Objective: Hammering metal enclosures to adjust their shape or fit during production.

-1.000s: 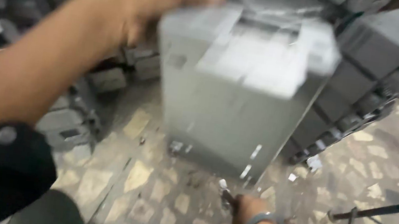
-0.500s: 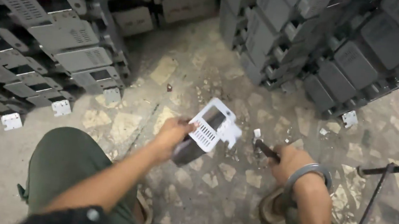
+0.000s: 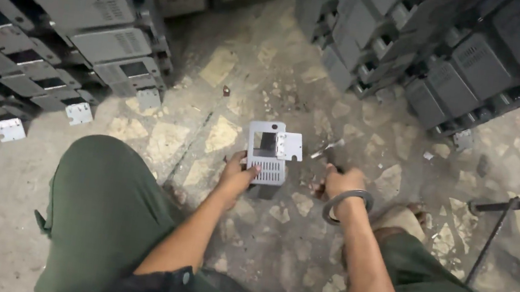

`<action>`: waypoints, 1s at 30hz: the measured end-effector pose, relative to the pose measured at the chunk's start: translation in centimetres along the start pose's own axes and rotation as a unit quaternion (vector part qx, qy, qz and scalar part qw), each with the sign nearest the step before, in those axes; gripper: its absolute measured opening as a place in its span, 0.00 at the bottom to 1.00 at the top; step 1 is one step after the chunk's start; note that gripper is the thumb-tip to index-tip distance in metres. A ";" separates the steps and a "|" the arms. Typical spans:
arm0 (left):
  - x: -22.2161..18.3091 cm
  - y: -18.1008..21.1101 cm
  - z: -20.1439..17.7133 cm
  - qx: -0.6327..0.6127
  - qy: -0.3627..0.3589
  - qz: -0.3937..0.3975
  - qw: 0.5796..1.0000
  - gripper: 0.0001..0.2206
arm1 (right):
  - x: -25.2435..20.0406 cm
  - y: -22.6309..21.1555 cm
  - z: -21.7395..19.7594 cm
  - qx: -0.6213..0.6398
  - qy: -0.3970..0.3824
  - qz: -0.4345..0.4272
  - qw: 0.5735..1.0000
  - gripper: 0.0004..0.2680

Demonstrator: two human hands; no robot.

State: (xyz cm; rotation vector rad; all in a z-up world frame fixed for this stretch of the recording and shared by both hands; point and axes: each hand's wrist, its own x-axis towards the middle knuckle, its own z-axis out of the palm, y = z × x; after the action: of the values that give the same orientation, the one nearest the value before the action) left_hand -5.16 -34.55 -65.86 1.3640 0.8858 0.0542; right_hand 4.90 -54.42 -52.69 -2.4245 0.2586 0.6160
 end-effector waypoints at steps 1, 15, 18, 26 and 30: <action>-0.9 0.7 0.1 -0.019 -0.007 0.001 1.000 0.30 | 1.5 0.9 0.5 0.126 -0.028 0.021 0.991 0.14; -1.9 3.2 0.6 -0.046 0.010 -0.013 0.999 0.33 | 0.6 1.4 3.4 0.088 0.003 0.054 0.995 0.18; -3.1 4.8 0.9 -0.045 0.016 -0.020 0.999 0.34 | -0.2 1.2 2.5 0.125 -0.043 0.100 0.986 0.20; -3.5 6.7 1.3 -0.053 0.049 -0.019 0.997 0.42 | -3.3 0.5 3.2 0.394 -0.142 0.017 0.908 0.14; 2.1 1.9 2.1 0.054 0.061 -0.005 0.997 0.37 | -2.8 1.5 4.1 0.406 -0.152 0.045 0.900 0.14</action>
State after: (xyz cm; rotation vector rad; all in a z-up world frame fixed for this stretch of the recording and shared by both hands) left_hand -1.64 -34.68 -65.48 1.4695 1.0097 0.0845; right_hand 0.47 -52.98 -54.96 -1.4992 0.4016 0.7328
